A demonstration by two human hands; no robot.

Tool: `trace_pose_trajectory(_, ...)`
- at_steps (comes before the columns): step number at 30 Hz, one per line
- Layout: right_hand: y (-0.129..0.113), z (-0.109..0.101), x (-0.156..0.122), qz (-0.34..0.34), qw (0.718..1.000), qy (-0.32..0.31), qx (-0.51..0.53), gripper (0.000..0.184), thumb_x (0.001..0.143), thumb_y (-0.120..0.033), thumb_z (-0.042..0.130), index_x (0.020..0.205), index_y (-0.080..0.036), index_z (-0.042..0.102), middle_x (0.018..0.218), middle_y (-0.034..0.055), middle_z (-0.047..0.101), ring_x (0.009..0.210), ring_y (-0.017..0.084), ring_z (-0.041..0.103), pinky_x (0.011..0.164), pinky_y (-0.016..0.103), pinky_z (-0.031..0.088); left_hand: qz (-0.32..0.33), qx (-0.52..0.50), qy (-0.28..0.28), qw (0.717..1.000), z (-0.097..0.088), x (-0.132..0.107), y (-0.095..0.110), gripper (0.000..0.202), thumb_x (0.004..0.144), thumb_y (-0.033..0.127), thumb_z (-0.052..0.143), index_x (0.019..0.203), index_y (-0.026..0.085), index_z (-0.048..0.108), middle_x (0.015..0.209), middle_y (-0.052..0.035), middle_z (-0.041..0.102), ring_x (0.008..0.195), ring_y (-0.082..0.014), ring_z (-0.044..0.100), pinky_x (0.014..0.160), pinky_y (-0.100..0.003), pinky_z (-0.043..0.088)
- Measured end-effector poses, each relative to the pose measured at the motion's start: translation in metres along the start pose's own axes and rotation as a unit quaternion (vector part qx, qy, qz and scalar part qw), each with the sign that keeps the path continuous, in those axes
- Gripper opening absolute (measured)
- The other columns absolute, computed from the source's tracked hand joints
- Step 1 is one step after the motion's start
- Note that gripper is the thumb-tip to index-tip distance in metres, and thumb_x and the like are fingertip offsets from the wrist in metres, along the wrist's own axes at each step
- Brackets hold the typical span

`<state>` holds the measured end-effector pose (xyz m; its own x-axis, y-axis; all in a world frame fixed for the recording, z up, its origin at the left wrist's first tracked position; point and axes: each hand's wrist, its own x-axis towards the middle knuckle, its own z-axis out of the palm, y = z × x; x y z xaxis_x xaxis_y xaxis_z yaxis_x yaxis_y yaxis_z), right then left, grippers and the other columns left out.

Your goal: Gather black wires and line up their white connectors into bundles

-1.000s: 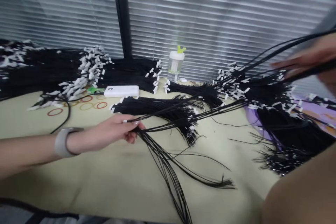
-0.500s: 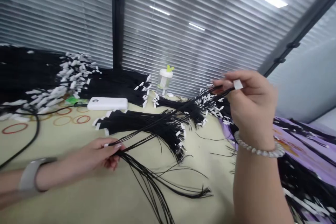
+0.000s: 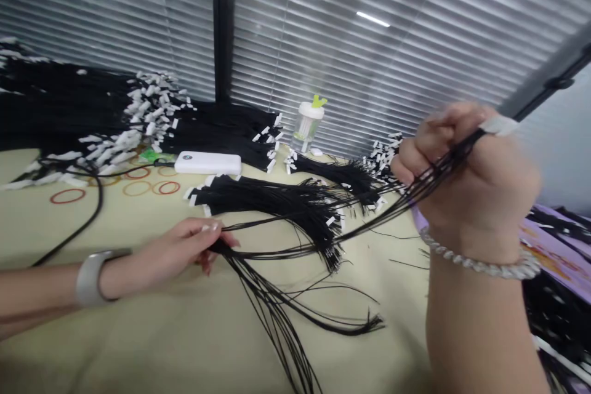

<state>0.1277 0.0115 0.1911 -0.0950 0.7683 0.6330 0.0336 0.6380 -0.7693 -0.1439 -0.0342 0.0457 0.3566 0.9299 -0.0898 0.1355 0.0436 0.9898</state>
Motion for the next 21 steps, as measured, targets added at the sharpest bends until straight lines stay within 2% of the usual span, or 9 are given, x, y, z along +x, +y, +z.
trace_pose_trajectory(2,0.003,0.003,-0.002,0.024,0.999,-0.01,-0.03,0.011,0.071,-0.028,0.05,0.065,-0.019,0.052,0.044,-0.0063,0.019,0.036,0.002,0.025,0.04,0.023,0.014,0.004,-0.027,0.004,1.0,-0.001,0.0,0.004,0.03,0.078,0.04,0.044,0.083,0.013,0.057,0.081,-0.0024,0.053,0.053,-0.0066,0.045,0.049,-0.021,0.046)
trace_pose_trajectory(5,0.008,0.009,-0.006,0.023,0.996,-0.05,-0.064,0.015,0.064,-0.029,0.057,0.073,-0.016,0.059,0.045,-0.0056,0.026,0.038,0.001,0.029,0.041,0.024,0.016,-0.013,-0.023,0.007,1.0,-0.002,0.0,0.01,0.021,0.075,0.03,0.049,0.09,0.018,0.055,0.068,0.0027,0.043,0.055,-0.0078,0.046,0.044,-0.018,0.044)
trace_pose_trajectory(8,0.011,0.019,-0.014,0.033,0.993,-0.091,-0.072,0.014,0.069,-0.029,0.053,0.074,-0.018,0.061,0.043,-0.0038,0.028,0.037,0.003,0.029,0.038,0.025,0.018,-0.054,0.016,0.023,0.998,-0.002,-0.001,0.01,0.022,0.074,0.022,0.046,0.096,0.021,0.051,0.055,0.0061,0.038,0.043,-0.0064,0.043,0.039,-0.016,0.04)
trace_pose_trajectory(11,0.015,0.039,-0.027,0.063,0.976,-0.171,-0.117,0.024,0.075,-0.034,0.043,0.06,-0.019,0.052,0.042,-0.0023,0.033,0.036,0.004,0.032,0.035,0.022,0.022,-0.052,0.032,0.053,0.997,0.0,-0.002,0.005,0.022,0.077,0.03,0.043,0.097,0.022,0.049,0.052,0.0065,0.039,0.037,-0.0062,0.043,0.034,-0.015,0.036)
trace_pose_trajectory(14,0.028,0.069,-0.043,0.105,0.942,-0.254,-0.196,0.032,0.078,-0.037,0.043,0.054,-0.016,0.045,0.044,-0.0025,0.038,0.04,0.004,0.036,0.037,0.018,0.027,-0.034,0.031,0.082,0.996,0.002,-0.002,0.001,0.028,0.08,0.042,0.038,0.094,0.02,0.05,0.054,0.0046,0.042,0.036,-0.0064,0.044,0.031,-0.015,0.035)
trace_pose_trajectory(17,0.051,0.097,-0.052,0.143,0.881,-0.367,-0.261,0.035,0.08,-0.04,0.041,0.057,-0.014,0.048,0.049,-0.0025,0.045,0.041,0.004,0.037,0.036,0.016,0.025,-0.022,0.026,0.1,0.994,0.005,-0.002,0.0,0.032,0.081,0.047,0.036,0.089,0.019,0.05,0.048,0.0044,0.042,0.034,-0.0072,0.043,0.029,-0.016,0.034)
trace_pose_trajectory(21,0.081,0.118,-0.054,0.106,0.83,-0.432,-0.336,0.039,0.084,-0.037,0.036,0.057,-0.013,0.05,0.055,-0.002,0.051,0.048,0.004,0.042,0.043,0.017,0.03,-0.035,0.007,0.077,0.996,0.008,-0.003,0.0,0.033,0.081,0.05,0.034,0.081,0.019,0.047,0.045,0.0044,0.044,0.033,-0.0079,0.043,0.029,-0.016,0.036)
